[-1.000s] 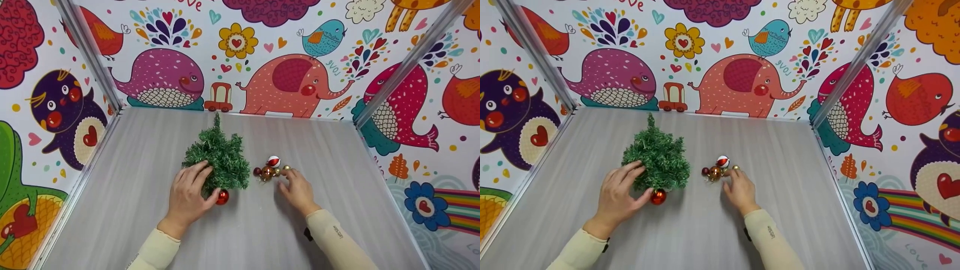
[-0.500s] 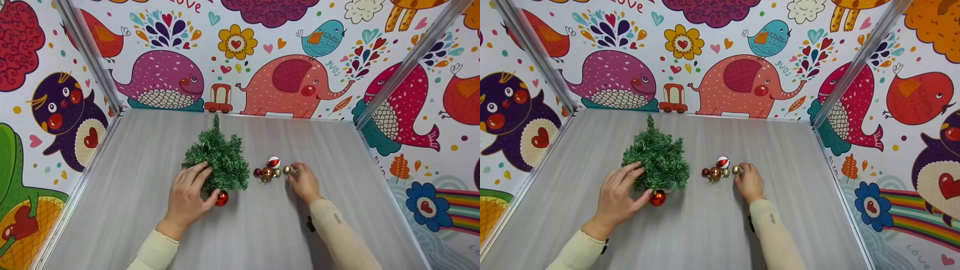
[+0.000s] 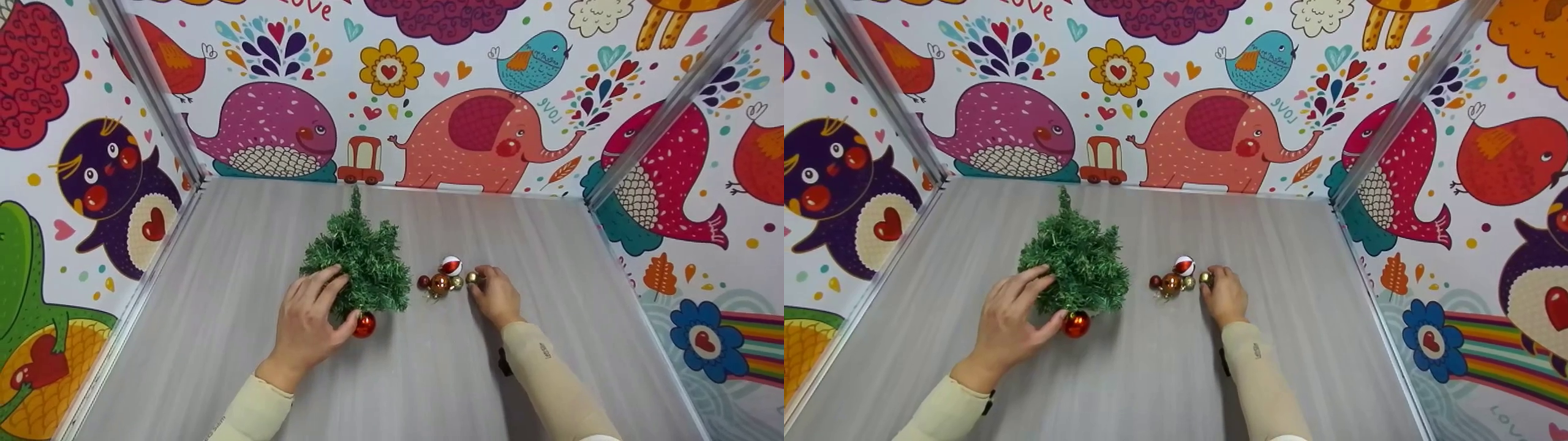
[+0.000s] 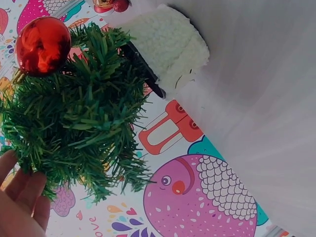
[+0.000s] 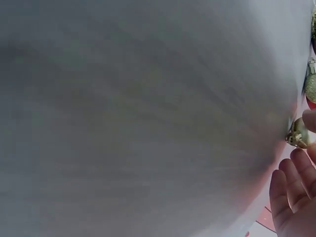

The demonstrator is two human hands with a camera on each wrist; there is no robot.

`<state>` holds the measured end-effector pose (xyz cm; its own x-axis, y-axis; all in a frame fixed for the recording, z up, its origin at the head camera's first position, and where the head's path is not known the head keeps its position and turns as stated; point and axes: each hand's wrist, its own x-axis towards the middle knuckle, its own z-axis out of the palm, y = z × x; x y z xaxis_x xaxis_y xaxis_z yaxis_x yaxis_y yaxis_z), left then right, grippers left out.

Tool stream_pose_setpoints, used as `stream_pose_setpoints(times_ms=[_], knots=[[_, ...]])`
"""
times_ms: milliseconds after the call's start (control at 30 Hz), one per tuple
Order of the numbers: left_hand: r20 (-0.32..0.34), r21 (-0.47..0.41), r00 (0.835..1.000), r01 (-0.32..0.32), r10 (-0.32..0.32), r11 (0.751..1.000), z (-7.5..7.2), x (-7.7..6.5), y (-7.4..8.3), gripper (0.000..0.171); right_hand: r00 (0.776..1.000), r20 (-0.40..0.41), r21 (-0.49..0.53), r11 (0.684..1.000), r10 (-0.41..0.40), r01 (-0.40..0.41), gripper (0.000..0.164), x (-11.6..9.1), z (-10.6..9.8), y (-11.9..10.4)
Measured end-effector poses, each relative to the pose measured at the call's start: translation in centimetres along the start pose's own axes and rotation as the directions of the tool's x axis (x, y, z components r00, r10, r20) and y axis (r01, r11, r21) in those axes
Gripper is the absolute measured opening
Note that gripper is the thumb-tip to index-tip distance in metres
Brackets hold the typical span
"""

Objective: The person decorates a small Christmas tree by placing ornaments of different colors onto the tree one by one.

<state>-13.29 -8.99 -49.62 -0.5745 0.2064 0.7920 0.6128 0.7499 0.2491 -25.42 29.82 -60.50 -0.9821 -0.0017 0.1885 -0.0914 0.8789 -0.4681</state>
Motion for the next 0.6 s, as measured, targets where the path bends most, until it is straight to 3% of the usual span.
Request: stream_pose_setpoints(times_ms=[133,600], knots=[[-0.001,-0.004,1.000,-0.001,0.001,1.000,-0.08,0.03,0.02,0.052,1.000,-0.015,0.001,1.000,0.006,-0.006,0.029,-0.07,0.04,-0.11],[0.027,-0.017,1.000,-0.006,0.006,1.000,-0.42,-0.04,-0.52,0.052,1.000,-0.026,-0.007,1.000,-0.018,0.018,0.025,-0.15,0.06,0.09]])
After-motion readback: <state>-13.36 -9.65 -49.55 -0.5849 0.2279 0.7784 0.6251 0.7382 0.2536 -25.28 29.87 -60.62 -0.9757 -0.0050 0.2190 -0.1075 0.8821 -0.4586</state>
